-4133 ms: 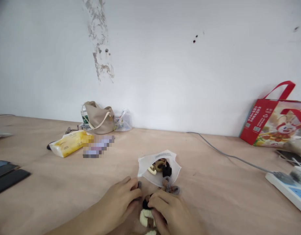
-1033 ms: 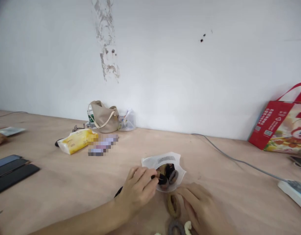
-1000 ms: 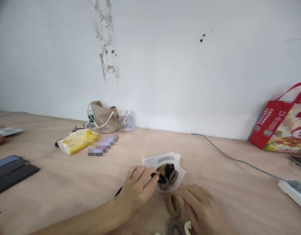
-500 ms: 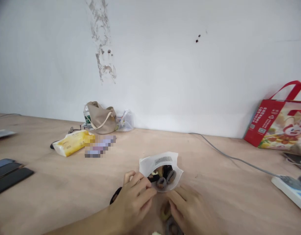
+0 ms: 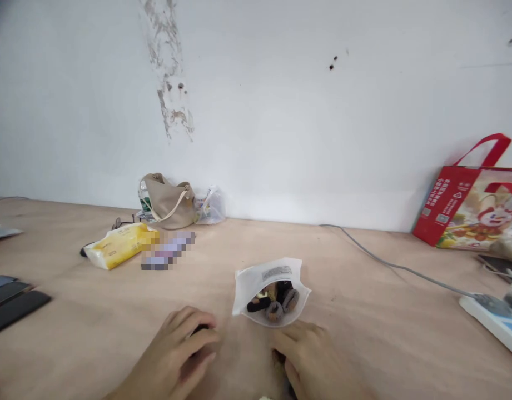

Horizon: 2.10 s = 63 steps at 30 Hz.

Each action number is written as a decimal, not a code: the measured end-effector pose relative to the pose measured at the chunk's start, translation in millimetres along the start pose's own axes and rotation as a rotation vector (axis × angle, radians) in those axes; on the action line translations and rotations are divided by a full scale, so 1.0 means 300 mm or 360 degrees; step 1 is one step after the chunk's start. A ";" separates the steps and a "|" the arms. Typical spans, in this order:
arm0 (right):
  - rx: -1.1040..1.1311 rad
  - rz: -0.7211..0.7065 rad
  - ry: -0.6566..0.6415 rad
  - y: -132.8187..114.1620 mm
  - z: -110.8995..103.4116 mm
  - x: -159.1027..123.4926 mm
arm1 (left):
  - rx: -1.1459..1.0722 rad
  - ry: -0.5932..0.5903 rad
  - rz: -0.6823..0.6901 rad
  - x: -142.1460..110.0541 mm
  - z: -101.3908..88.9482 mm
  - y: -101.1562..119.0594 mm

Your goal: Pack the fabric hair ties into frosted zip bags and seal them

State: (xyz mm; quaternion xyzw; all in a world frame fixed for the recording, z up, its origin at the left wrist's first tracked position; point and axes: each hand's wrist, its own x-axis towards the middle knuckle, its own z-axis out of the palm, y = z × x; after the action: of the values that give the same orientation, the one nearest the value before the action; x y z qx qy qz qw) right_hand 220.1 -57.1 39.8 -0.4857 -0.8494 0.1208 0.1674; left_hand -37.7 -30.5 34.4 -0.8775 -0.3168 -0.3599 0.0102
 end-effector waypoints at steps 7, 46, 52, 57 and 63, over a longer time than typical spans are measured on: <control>-0.0265 -0.0143 0.0123 -0.005 0.013 -0.004 | 0.0070 -0.0070 -0.0133 -0.095 -0.032 -0.049; -0.0586 -0.0073 0.1040 0.146 0.039 0.015 | 0.0794 0.0385 0.0642 0.243 0.231 0.022; -0.0169 0.0331 0.0843 0.165 0.070 0.016 | 0.0972 0.0287 0.0391 0.238 0.243 -0.018; -0.0005 0.0345 0.0871 0.152 0.052 0.022 | 0.0815 0.0182 0.0217 0.234 0.199 -0.034; 0.0103 0.0283 0.1056 0.089 -0.051 0.009 | 0.0498 0.0182 0.0035 0.296 0.068 -0.003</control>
State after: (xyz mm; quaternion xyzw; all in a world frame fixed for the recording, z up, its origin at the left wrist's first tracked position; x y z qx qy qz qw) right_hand 246.0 -40.9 44.4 -0.5649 -0.6988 -0.0027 0.4388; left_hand 22.4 24.0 75.8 -0.8468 -0.3581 -0.3554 0.1686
